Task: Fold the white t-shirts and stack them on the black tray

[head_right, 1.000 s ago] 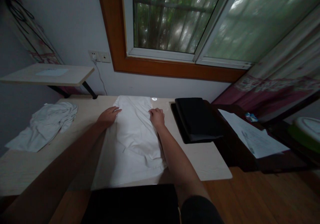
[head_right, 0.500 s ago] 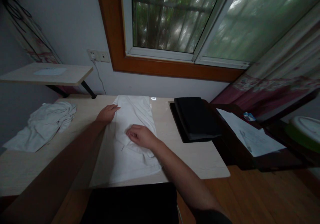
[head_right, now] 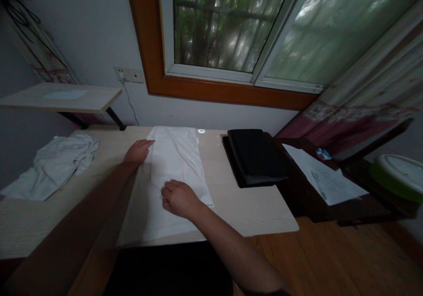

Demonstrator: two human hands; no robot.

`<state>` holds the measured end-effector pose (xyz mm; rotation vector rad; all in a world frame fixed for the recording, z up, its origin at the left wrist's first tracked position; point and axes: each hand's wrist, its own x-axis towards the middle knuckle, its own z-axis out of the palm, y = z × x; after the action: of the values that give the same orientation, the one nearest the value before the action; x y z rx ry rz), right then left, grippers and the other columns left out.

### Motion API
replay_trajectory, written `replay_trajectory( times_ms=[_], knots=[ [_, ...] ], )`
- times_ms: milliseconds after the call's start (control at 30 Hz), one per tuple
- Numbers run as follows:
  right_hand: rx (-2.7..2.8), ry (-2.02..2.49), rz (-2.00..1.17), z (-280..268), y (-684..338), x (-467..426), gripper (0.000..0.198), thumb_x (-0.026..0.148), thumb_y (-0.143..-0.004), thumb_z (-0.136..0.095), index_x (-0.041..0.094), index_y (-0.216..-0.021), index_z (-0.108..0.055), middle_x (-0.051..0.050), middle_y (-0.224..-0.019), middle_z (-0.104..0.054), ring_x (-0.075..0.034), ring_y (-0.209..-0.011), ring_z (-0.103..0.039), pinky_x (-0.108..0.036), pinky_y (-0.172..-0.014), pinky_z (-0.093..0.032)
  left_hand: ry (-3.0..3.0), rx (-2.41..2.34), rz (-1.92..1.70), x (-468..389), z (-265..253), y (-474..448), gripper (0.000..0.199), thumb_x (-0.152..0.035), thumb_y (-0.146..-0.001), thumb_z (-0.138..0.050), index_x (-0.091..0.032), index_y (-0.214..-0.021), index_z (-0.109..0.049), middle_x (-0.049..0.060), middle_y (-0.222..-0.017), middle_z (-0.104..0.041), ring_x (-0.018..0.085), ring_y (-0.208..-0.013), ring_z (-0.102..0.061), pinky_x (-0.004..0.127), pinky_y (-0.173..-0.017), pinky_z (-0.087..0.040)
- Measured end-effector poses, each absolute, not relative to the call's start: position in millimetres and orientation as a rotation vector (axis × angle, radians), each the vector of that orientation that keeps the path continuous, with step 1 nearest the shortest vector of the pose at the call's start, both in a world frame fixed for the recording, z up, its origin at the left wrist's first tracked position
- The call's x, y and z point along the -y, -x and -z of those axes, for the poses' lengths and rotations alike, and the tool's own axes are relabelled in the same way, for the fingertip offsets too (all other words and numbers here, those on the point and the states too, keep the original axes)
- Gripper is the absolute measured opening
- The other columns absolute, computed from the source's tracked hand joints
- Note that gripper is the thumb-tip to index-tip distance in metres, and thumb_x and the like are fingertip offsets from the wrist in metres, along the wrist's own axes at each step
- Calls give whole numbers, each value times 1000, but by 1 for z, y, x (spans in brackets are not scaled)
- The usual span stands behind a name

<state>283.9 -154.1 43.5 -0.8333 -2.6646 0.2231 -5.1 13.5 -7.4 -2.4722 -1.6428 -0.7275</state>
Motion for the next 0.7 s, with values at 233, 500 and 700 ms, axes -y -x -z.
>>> replay_trajectory(
  times_ms=[233, 500, 700],
  knots=[
    [2574, 575, -531, -57, -294, 167, 4, 20, -86, -66, 22, -88, -62, -2, -83, -64, -17, -81, -59, -31, -83, -49, 2543, 1599, 779, -6, 4, 5, 56, -14, -86, -43, -21, -137, -64, 6, -133, -68, 25, -123, -56, 43, -114, -40],
    [2723, 315, -687, -78, -281, 194, 11, 30, -92, -63, 21, -93, -69, -1, -84, -66, -16, -81, -61, -28, -78, -49, 2566, 1660, 847, 16, -6, 0, 48, -32, -97, -41, -17, -138, -62, 10, -124, -71, 26, -112, -60, 44, -107, -42],
    [2711, 290, -786, -82, -269, 201, 15, 33, -94, -63, 20, -100, -70, -3, -91, -68, -16, -82, -63, -28, -77, -51, 2501, 1881, 939, 33, -12, -7, 48, -37, -94, -47, -20, -136, -63, 8, -107, -72, 24, -96, -63, 40, -95, -47]
  ],
)
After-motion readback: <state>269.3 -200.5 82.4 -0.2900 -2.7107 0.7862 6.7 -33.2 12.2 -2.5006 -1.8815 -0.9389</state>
